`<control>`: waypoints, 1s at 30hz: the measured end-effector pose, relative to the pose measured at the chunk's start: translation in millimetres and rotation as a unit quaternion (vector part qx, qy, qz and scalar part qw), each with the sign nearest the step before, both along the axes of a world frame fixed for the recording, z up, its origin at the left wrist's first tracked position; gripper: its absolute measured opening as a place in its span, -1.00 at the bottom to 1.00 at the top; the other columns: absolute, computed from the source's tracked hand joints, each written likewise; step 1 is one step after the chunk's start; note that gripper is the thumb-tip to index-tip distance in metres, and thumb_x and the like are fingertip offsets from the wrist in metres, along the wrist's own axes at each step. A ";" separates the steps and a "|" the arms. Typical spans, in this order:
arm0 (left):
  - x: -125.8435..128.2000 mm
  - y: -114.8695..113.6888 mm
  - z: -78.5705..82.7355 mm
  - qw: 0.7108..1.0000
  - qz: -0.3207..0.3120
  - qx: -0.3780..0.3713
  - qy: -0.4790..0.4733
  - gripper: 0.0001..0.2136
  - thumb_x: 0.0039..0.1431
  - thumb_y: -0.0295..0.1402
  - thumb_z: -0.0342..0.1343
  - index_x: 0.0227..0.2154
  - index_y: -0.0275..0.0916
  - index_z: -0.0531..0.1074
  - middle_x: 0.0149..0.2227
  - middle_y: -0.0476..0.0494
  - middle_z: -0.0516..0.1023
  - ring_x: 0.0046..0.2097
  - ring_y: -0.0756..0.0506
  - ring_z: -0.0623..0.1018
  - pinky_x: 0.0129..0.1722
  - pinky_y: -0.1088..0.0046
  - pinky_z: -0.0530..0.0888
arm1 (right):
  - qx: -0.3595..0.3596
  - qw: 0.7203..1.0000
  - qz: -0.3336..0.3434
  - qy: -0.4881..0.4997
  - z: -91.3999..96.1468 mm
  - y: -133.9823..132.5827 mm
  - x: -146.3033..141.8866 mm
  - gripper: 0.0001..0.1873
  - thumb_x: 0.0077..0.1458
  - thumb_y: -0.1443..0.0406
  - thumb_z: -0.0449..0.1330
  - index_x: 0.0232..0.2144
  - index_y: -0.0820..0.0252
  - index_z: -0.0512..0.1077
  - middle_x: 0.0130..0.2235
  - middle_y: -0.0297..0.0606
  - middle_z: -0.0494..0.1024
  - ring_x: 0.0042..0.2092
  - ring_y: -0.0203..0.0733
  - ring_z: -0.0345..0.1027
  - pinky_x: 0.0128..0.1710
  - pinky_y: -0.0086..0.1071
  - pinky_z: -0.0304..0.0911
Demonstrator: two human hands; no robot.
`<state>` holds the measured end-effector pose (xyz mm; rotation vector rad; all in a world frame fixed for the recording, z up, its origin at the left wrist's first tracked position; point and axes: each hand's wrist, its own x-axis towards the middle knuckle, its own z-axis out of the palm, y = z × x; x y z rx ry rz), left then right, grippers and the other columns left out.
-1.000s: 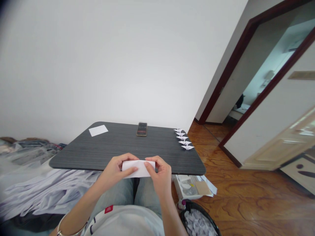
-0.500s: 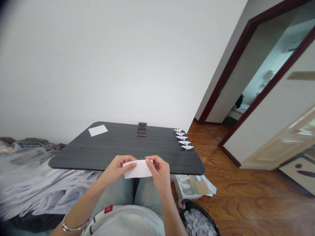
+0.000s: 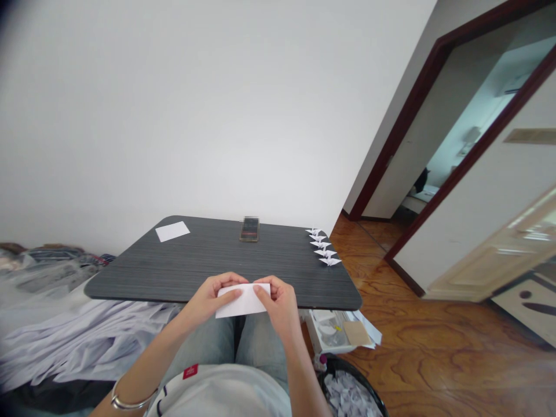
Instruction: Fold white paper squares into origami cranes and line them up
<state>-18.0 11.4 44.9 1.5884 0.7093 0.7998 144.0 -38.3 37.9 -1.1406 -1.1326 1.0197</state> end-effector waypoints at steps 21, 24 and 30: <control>6.6 1.0 -0.9 0.999 0.053 -0.008 0.001 -0.78 -0.05 -0.25 0.11 -0.54 -0.35 0.40 -0.56 -0.02 0.42 -0.52 0.04 0.35 -0.54 0.59 0.19 | 0.045 0.994 -0.064 -0.080 -0.8 1.1 3.1 -0.78 -0.07 0.18 0.18 -0.44 0.25 0.41 -0.54 -0.31 0.45 -0.52 -0.30 0.26 -0.55 -0.47 0.13; 4.6 0.7 1.0 0.997 0.071 0.017 0.008 -0.79 -0.02 -0.26 0.08 -0.54 -0.34 0.39 -0.55 -0.03 0.42 -0.51 0.03 0.35 -0.52 0.59 0.20 | 0.081 0.985 -0.133 -0.073 0.5 2.6 7.2 -0.75 -0.05 0.14 0.15 -0.55 0.23 0.36 -0.56 -0.35 0.42 -0.51 -0.31 0.25 -0.51 -0.47 0.13; 4.7 -2.1 4.0 0.987 0.097 0.117 0.057 -0.80 0.03 -0.28 0.04 -0.54 -0.32 0.42 -0.51 -0.04 0.44 -0.45 0.01 0.36 -0.44 0.57 0.23 | 0.067 0.985 -0.108 -0.113 1.4 3.6 9.7 -0.66 -0.01 0.12 0.09 -0.61 0.27 0.41 -0.57 -0.32 0.39 -0.49 -0.28 0.21 -0.54 -0.47 0.06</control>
